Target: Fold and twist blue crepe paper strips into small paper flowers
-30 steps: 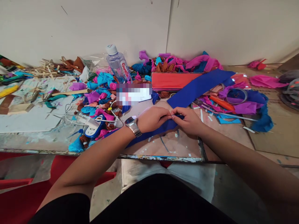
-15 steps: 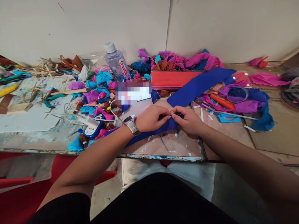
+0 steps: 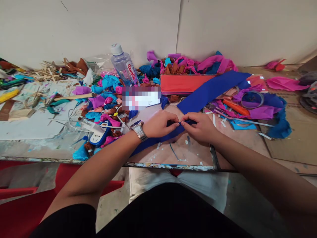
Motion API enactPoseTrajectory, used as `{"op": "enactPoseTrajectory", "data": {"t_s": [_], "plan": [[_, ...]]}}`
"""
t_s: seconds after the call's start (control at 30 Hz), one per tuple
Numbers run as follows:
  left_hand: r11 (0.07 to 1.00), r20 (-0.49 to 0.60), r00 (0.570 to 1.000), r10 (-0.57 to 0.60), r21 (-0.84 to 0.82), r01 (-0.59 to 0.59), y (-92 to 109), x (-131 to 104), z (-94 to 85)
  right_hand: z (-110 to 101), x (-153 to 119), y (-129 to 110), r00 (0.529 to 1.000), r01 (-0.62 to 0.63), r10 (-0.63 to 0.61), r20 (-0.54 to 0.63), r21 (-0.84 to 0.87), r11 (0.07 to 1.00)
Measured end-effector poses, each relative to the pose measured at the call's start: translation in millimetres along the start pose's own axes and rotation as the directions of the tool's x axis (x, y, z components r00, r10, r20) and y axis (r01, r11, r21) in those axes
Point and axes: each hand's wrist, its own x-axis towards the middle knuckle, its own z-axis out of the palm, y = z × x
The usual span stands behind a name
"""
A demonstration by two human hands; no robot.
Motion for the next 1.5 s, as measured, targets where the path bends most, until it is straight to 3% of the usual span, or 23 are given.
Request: {"op": "enactPoseTrajectory", "data": {"t_s": [0.23, 0.47, 0.63, 0.83, 1.23, 1.4, 1.5], "plan": [[1.0, 0.031, 0.999, 0.009, -0.02, -0.008, 0, -1, -1.7, 2, 1, 1, 0.993, -0.114, 0.111, 0.034, 0.117, 0.987], [0.996, 0.034, 0.995, -0.089, 0.001, 0.089, -10, 1, -6.6, 6, 2, 2, 0.984, -0.175, 0.175, 0.009, 0.142, 0.974], [0.994, 0.01, 0.994, -0.106, -0.011, 0.106, -12, 1, -9.8, 3, 2, 0, 0.986, -0.166, 0.169, -0.011, 0.155, 0.974], [0.993, 0.045, 0.993, -0.106, -0.046, 0.108, -11, 1, -9.3, -2, 0, 2, 0.996, -0.083, 0.078, 0.04, 0.125, 0.989], [0.984, 0.219, 0.973, -0.066, -0.145, 0.1, -15, 1, -13.2, 1, -3, 5, 0.998, 0.061, -0.061, 0.033, -0.003, 0.998], [0.972, 0.242, 0.965, -0.098, -0.185, 0.146, -16, 1, -15.7, 0, -4, 3, 0.999, 0.009, -0.01, 0.033, 0.048, 0.999], [0.987, 0.169, 0.984, -0.052, -0.139, 0.076, -10, 0, -13.1, -1, -2, 0, 0.998, -0.058, 0.055, 0.038, 0.108, 0.992]]}}
